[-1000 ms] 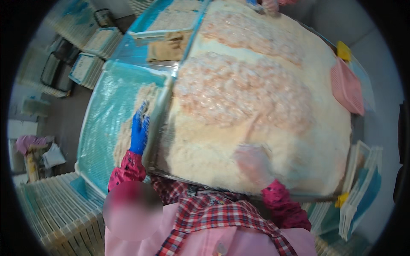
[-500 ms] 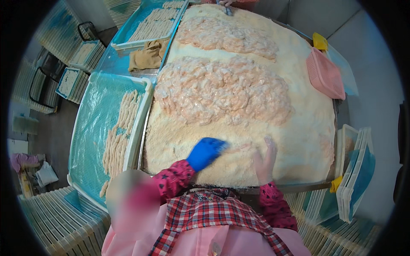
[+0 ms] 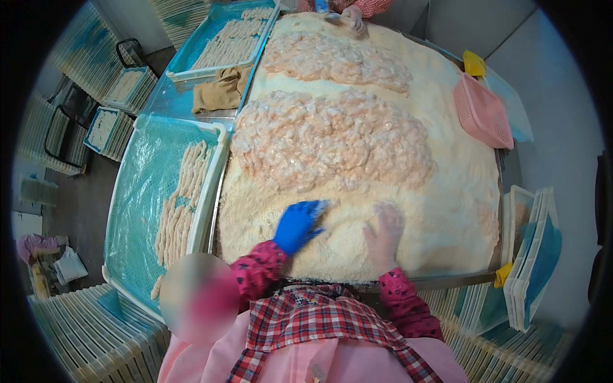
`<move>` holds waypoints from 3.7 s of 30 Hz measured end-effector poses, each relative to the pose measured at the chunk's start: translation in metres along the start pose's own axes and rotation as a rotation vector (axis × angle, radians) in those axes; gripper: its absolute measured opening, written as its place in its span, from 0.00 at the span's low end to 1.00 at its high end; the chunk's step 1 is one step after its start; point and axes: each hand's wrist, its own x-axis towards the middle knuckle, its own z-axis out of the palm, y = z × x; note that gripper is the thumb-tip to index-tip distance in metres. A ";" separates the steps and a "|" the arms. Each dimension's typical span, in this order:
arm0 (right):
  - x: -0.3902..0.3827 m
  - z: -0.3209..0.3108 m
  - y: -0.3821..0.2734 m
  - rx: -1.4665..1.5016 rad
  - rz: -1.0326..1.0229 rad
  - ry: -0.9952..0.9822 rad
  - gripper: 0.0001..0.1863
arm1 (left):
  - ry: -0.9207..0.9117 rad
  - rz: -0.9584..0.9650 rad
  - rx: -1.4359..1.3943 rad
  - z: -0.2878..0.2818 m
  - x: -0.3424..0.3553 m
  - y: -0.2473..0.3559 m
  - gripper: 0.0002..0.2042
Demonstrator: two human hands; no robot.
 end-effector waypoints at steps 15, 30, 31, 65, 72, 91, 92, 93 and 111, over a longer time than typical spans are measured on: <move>0.045 0.023 -0.102 0.413 -0.133 -0.002 0.32 | 0.049 -0.791 -1.834 -0.001 -0.010 0.057 0.27; 0.143 0.028 -0.009 0.010 0.155 0.086 0.15 | 1.210 -0.412 -1.448 -0.157 0.003 -0.127 0.20; 0.145 0.029 -0.013 0.019 0.140 0.091 0.15 | 1.336 -0.499 -1.058 -0.171 -0.006 -0.158 0.21; 0.017 -0.022 -0.003 0.593 -0.013 -0.106 0.16 | 0.116 -0.676 -1.477 -0.003 0.025 -0.008 0.14; -0.002 -0.001 0.010 0.472 0.388 -0.040 0.19 | 0.151 -0.916 -1.728 -0.004 -0.020 -0.006 0.20; 0.051 0.035 -0.041 0.576 -0.031 -0.185 0.19 | 0.471 -0.637 -2.112 -0.006 0.001 0.014 0.24; 0.045 0.038 -0.046 0.872 0.223 -0.203 0.18 | 0.480 -0.649 -2.154 -0.004 0.000 0.013 0.24; 0.039 0.040 -0.052 1.157 0.489 -0.218 0.17 | 0.487 -0.660 -2.196 0.000 0.002 0.015 0.24; 0.044 0.013 -0.109 0.309 -0.390 -0.159 0.28 | 0.310 -0.935 -2.214 0.013 -0.011 0.054 0.24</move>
